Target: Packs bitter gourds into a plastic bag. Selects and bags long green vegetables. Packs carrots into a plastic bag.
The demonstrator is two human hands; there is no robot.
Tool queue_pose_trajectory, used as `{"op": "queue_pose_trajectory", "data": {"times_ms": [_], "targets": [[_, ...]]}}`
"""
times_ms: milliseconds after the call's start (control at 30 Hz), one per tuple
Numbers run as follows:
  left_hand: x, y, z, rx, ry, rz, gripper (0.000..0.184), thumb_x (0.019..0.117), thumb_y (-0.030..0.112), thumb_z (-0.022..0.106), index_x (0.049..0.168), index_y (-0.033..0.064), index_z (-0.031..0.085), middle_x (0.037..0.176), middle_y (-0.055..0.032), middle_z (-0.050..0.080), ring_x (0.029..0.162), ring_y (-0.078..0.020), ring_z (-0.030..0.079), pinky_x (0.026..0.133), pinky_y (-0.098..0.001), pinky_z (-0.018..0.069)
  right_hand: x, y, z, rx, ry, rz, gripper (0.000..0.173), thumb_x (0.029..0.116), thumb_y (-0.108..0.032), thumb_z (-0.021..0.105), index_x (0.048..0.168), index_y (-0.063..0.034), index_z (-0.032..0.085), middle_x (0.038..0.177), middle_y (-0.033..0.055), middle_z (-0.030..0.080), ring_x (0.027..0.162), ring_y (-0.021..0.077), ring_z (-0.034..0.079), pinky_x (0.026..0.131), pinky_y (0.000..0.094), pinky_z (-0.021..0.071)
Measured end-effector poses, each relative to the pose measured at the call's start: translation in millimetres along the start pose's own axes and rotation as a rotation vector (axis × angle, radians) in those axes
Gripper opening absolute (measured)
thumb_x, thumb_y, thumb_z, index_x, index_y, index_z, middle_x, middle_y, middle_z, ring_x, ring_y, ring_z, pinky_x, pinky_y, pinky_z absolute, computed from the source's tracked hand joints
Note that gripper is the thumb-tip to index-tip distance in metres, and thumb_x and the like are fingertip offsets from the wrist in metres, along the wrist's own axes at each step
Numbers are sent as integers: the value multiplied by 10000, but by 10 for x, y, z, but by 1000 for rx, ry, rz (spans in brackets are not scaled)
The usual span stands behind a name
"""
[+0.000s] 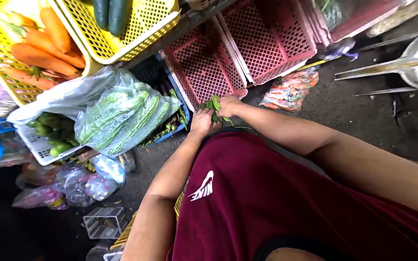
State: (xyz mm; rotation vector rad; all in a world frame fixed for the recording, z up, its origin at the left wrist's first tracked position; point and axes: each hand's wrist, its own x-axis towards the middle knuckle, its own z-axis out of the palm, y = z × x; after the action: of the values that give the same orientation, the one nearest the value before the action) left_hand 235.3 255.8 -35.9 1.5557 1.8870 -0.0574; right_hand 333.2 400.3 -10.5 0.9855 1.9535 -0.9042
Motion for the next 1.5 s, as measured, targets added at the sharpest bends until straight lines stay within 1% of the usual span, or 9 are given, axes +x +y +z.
{"op": "queue_pose_trajectory", "data": {"times_ms": [267,600,733,833,967,1100,1233,1333,1500], "targets": [[19,38,32,-7,1,-30,532,893,398,764,1356,161,653,1406,-61,625,1325,-301,552,1121,-531,428,99,-43,-236,-131,-76,-68,507,861,-444,771,1176,-51,720,1173,214,687,1169,408,630,938,648,510],[-2,23,22,-11,18,-25,576,843,408,785,1335,143,648,1392,-86,621,1351,-319,526,1125,-552,416,152,82,-197,12,-78,-77,677,867,-558,745,1384,-137,626,1299,199,654,1246,396,598,1000,668,471],[-72,-55,-3,-35,6,-35,693,823,359,819,1443,166,576,1491,-89,548,1422,-320,462,1167,-563,376,292,356,-150,453,-47,46,605,957,-616,625,1299,-118,636,1085,166,703,880,307,687,779,536,563],[-180,-114,-77,-82,18,-41,751,809,407,808,1479,195,541,1526,-90,509,1442,-306,438,1187,-559,353,447,502,-45,607,-19,128,602,990,-637,550,1276,-116,640,1029,152,707,799,273,683,731,490,574],[-576,-201,-370,-328,153,-98,598,889,330,757,1433,150,587,1477,-80,563,1395,-283,498,1150,-535,423,407,524,-8,694,-30,170,574,1026,-599,513,1345,-133,617,1150,170,673,912,301,676,780,504,564],[-1224,-484,-707,-435,431,-373,297,990,275,669,1228,103,718,1236,-92,705,1191,-255,655,1044,-507,524,310,487,-70,665,122,61,564,1034,-523,553,1326,-48,637,1255,248,652,1107,408,646,932,639,510],[-1858,-1119,-937,-451,797,-703,323,1004,304,647,1213,69,718,1215,-119,713,1188,-252,660,1063,-494,512,215,166,-366,490,242,-84,422,1018,-397,629,1274,-62,652,1156,245,686,1071,431,658,916,684,495],[-2051,-1603,-1055,-424,1022,-889,372,956,360,702,1199,80,723,1237,-126,695,1215,-265,634,1074,-478,494,30,-561,-530,288,263,-302,393,1004,-384,665,1258,-85,679,1122,204,711,1051,419,671,909,698,498],[-1958,-2026,-1321,-347,919,-894,951,777,577,816,1528,105,476,1638,-211,338,1524,-411,291,1215,-631,268,-262,-2124,-430,39,348,-725,595,881,-446,750,1361,-116,627,1332,167,610,1250,366,577,1033,617,477]]}}
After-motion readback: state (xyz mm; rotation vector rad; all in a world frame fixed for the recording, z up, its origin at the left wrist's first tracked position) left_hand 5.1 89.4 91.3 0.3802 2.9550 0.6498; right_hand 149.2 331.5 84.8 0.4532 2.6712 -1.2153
